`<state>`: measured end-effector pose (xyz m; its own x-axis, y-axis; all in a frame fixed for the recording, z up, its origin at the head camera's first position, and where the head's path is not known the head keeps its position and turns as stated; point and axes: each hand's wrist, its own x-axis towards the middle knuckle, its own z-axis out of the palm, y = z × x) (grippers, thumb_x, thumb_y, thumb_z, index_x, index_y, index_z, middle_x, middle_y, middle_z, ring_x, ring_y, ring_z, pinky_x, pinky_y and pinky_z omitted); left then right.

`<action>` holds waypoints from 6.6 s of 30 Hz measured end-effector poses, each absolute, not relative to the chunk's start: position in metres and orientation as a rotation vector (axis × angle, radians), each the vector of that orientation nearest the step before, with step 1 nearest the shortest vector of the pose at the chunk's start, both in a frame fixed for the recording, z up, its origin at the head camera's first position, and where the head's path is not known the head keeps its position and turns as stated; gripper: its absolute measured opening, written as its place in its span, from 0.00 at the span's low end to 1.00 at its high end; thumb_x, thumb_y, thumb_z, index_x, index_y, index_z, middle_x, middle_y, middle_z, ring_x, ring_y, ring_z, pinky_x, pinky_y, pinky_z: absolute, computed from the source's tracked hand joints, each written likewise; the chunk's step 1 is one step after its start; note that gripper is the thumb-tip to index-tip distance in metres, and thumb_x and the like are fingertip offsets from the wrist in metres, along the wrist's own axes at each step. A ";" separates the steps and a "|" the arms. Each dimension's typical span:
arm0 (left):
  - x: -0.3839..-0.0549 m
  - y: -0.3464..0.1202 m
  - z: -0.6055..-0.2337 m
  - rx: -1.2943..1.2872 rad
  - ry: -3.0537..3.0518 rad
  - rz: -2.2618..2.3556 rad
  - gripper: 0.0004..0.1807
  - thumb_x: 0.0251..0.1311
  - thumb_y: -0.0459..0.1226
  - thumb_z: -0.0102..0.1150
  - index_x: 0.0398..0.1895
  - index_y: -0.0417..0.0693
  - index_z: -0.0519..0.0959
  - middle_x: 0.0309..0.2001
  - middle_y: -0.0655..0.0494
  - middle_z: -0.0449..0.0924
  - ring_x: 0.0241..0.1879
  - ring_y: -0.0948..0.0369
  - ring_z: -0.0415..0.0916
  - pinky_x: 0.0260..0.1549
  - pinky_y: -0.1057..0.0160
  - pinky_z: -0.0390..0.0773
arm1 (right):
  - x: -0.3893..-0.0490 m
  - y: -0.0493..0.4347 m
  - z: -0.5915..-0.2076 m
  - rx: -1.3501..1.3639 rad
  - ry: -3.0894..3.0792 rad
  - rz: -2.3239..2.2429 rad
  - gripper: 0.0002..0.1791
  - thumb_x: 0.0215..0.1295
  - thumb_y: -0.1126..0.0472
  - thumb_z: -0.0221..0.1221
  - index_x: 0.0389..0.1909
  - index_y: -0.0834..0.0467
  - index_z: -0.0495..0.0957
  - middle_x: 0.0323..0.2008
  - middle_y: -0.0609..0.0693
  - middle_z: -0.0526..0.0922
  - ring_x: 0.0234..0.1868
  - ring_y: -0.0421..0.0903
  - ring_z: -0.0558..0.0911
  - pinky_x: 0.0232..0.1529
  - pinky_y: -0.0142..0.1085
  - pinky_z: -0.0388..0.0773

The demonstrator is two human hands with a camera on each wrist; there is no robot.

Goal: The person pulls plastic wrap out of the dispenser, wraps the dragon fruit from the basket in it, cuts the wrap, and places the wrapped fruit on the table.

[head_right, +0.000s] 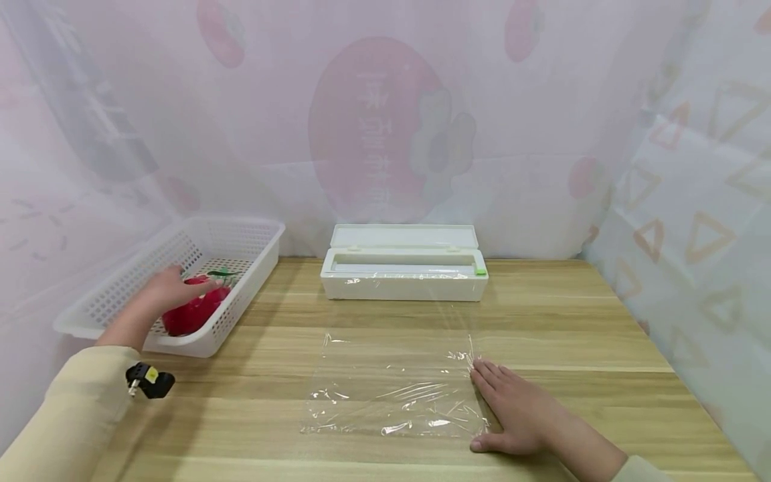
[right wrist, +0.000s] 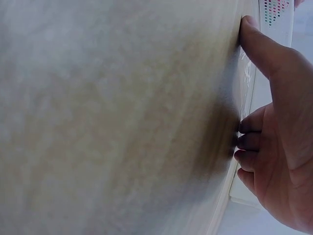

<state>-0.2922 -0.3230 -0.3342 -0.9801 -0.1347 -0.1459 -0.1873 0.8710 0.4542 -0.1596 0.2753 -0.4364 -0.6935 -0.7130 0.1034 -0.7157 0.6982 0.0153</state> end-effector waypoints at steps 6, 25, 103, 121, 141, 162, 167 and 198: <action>-0.298 -0.322 -0.336 -0.276 2.864 0.691 0.56 0.56 0.67 0.53 0.57 0.18 0.56 0.48 0.26 0.67 0.46 0.38 0.71 0.31 0.50 0.82 | -0.159 0.277 -0.436 1.176 -2.809 0.047 0.55 0.59 0.25 0.50 0.67 0.70 0.62 0.68 0.66 0.63 0.67 0.61 0.65 0.65 0.21 0.25; -0.306 -0.327 -0.348 -0.353 2.801 0.738 0.60 0.54 0.64 0.59 0.61 0.17 0.47 0.52 0.25 0.62 0.51 0.35 0.65 0.43 0.43 0.77 | -0.155 0.277 -0.436 1.171 -2.819 0.070 0.55 0.59 0.25 0.50 0.68 0.70 0.61 0.69 0.65 0.62 0.67 0.60 0.64 0.65 0.21 0.25; -0.296 -0.318 -0.339 0.681 3.772 -0.151 0.36 0.34 0.44 0.71 0.51 0.39 0.70 0.48 0.26 0.69 0.46 0.32 0.66 0.36 0.34 0.73 | -0.152 0.273 -0.429 1.123 -2.925 0.078 0.56 0.58 0.23 0.48 0.69 0.68 0.60 0.70 0.63 0.61 0.69 0.59 0.62 0.63 0.53 0.63; -0.294 -0.329 -0.330 1.360 3.781 -0.453 0.46 0.26 0.44 0.75 0.56 0.40 0.70 0.54 0.25 0.66 0.47 0.32 0.66 0.37 0.35 0.74 | -0.152 0.272 -0.428 1.123 -2.945 0.089 0.57 0.58 0.23 0.48 0.69 0.68 0.60 0.70 0.64 0.61 0.69 0.59 0.62 0.64 0.54 0.63; -0.289 -0.293 -0.309 1.836 3.669 -0.589 0.41 0.31 0.46 0.69 0.56 0.40 0.72 0.54 0.25 0.69 0.46 0.31 0.70 0.37 0.37 0.76 | -0.152 0.272 -0.428 1.112 -2.961 0.102 0.57 0.58 0.23 0.48 0.70 0.68 0.60 0.70 0.63 0.60 0.70 0.59 0.61 0.64 0.54 0.62; -0.277 -0.217 -0.311 2.089 3.492 -0.570 0.44 0.34 0.50 0.72 0.59 0.44 0.71 0.57 0.29 0.70 0.50 0.37 0.71 0.44 0.42 0.78 | -0.154 0.273 -0.427 1.111 -2.963 0.101 0.57 0.58 0.23 0.48 0.69 0.68 0.60 0.70 0.63 0.60 0.69 0.60 0.61 0.64 0.54 0.62; -0.277 -0.195 -0.316 2.239 3.442 -0.468 0.40 0.38 0.51 0.68 0.58 0.45 0.72 0.56 0.29 0.71 0.49 0.37 0.72 0.44 0.43 0.77 | -0.153 0.274 -0.428 1.112 -2.947 0.098 0.56 0.58 0.23 0.49 0.69 0.69 0.61 0.70 0.63 0.61 0.69 0.60 0.62 0.67 0.50 0.57; -0.270 -0.079 -0.364 2.468 3.146 0.062 0.42 0.39 0.57 0.68 0.59 0.49 0.69 0.58 0.34 0.70 0.54 0.43 0.70 0.51 0.48 0.76 | -0.149 0.274 -0.428 1.087 -2.946 0.097 0.57 0.57 0.23 0.48 0.69 0.68 0.61 0.70 0.63 0.60 0.69 0.61 0.61 0.64 0.53 0.62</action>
<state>-0.2705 -0.0787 -0.3640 -0.0242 0.7913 0.6109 0.8150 0.3696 -0.4464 -0.1492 0.2744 -0.4285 -0.7607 -0.6488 0.0213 -0.6488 0.7588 -0.0576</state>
